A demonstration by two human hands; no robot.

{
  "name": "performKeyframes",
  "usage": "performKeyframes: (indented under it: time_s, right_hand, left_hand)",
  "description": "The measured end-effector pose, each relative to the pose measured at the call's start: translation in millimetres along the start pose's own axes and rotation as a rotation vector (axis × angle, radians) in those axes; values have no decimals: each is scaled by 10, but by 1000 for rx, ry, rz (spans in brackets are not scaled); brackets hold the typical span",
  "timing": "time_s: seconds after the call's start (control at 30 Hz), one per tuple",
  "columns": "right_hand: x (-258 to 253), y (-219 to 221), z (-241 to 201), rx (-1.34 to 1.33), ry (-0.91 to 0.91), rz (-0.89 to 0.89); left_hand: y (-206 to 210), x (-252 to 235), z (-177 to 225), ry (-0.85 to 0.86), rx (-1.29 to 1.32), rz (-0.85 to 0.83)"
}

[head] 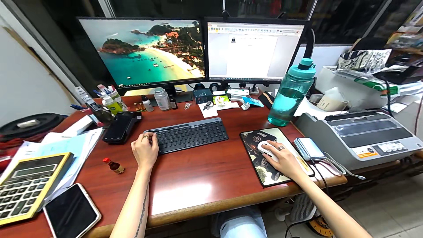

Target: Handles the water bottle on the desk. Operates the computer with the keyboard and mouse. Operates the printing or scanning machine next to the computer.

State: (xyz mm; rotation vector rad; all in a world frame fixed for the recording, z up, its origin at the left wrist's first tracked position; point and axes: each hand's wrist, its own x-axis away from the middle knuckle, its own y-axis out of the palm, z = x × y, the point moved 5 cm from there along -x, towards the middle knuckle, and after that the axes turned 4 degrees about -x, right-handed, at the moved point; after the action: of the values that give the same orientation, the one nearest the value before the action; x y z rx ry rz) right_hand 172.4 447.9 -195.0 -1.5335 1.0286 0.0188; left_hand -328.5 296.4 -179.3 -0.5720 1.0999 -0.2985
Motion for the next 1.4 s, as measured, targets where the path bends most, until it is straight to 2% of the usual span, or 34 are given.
performKeyframes:
  time_s: [0.5, 0.67, 0.8, 0.97, 1.2, 1.4]
  right_hand:
    - [4, -8, -5, 4, 2, 9]
    - [29, -117, -13, 5, 41, 96]
    - [150, -217, 1, -40, 140, 187]
    - [239, -198, 160, -218, 350, 65]
    - [227, -170, 154, -243, 409, 22]
    - [247, -262, 204, -391, 430, 171]
  left_hand:
    - [2, -2, -22, -21, 7, -7]
    - [-8, 6, -17, -23, 0, 6]
    - [-45, 36, -8, -39, 5, 2]
    - [-106, 108, 60, -24, -3, 0]
    - [-225, 264, 143, 20, -31, -12]
    - [-248, 292, 130, -17, -21, -19]
